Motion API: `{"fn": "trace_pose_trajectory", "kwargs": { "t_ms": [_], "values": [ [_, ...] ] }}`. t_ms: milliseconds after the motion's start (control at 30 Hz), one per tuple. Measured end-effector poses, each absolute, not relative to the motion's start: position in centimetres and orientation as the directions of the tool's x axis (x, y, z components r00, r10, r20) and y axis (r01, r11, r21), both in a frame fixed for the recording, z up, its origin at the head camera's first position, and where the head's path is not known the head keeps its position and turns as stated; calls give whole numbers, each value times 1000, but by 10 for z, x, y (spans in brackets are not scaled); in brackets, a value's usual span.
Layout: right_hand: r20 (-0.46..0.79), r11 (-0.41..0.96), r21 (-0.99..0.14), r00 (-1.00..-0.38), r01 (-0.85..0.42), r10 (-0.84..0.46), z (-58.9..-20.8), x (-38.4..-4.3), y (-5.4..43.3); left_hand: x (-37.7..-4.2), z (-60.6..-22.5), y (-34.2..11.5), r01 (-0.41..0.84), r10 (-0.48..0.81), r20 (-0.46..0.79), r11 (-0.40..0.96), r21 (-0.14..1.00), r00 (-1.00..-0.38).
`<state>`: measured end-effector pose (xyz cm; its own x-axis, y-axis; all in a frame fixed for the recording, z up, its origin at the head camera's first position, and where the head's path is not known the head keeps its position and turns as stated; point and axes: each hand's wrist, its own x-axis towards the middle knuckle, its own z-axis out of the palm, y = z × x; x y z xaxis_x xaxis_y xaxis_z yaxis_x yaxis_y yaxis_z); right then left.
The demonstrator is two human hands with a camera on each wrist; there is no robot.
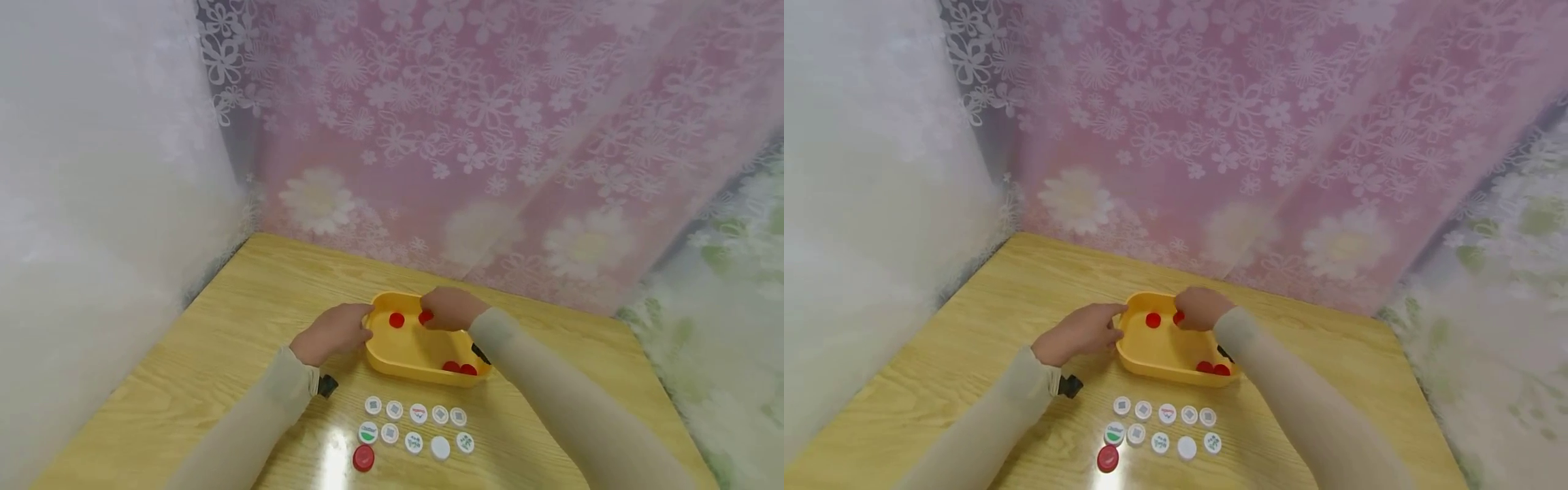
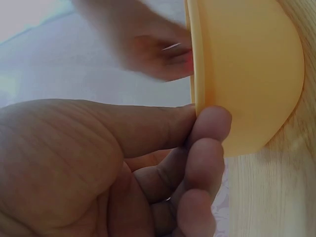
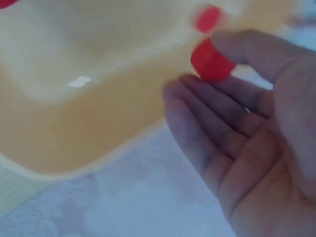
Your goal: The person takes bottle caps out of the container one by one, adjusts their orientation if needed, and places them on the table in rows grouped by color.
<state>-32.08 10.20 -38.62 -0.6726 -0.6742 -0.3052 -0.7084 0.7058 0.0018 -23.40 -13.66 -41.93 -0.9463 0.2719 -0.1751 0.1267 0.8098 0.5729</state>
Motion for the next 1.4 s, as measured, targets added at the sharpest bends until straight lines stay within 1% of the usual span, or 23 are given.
{"fn": "trace_pose_trajectory", "kwargs": {
  "t_ms": [100, 200, 267, 333, 433, 500, 600, 700, 767, 867, 933, 1033, 1100, 1267, 1333, 1400],
  "values": [
    [-149, 708, -88, -693, -701, -705, -367, -306, 106, -233, -422, -138, 127, 278, -185, 811, 571, -942],
    [27, 670, -130, -678, -731, -734, -353, -273, 111, -235, -423, -138, 146, 286, -171, 815, 561, -943],
    [143, 632, -134, -646, -763, -750, -350, -242, 115, -237, -423, -138, 159, 289, -156, 817, 554, -945],
    [236, 581, -128, -593, -804, -769, -352, -210, 121, -238, -422, -137, 163, 286, -149, 822, 546, -946],
    [316, 508, -135, -523, -851, -792, -365, -167, 131, -241, -421, -135, 155, 288, -162, 819, 552, -944],
    [332, 484, -160, -509, -860, -794, -376, -146, 137, -241, -419, -136, 145, 288, -176, 816, 560, -941],
    [319, 499, -200, -537, -843, -781, -396, -122, 143, -242, -418, -136, 137, 291, -190, 811, 568, -938],
    [322, 518, -220, -563, -827, -762, -417, -107, 147, -241, -419, -136, 130, 294, -202, 808, 574, -934],
    [333, 510, -225, -557, -830, -760, -430, -100, 148, -241, -420, -136, 128, 297, -206, 804, 581, -932],
    [321, 494, -214, -538, -843, -779, -443, -96, 146, -240, -421, -136, 128, 299, -205, 800, 586, -932],
    [287, 493, -204, -533, -846, -796, -447, -95, 144, -240, -420, -136, 126, 298, -204, 798, 590, -933],
    [232, 514, -193, -547, -836, -804, -444, -96, 137, -239, -418, -138, 116, 291, -209, 798, 592, -934],
    [241, 531, -175, -559, -829, -793, -441, -99, 130, -239, -417, -138, 112, 285, -212, 803, 585, -935],
    [322, 566, -146, -580, -811, -748, -435, -104, 116, -238, -416, -136, 107, 280, -219, 810, 576, -935],
    [318, 575, -141, -587, -806, -745, -436, -105, 112, -238, -416, -136, 112, 287, -221, 809, 577, -932],
    [286, 583, -129, -593, -802, -753, -438, -106, 107, -238, -415, -136, 116, 286, -217, 812, 572, -933]
  ]
}}
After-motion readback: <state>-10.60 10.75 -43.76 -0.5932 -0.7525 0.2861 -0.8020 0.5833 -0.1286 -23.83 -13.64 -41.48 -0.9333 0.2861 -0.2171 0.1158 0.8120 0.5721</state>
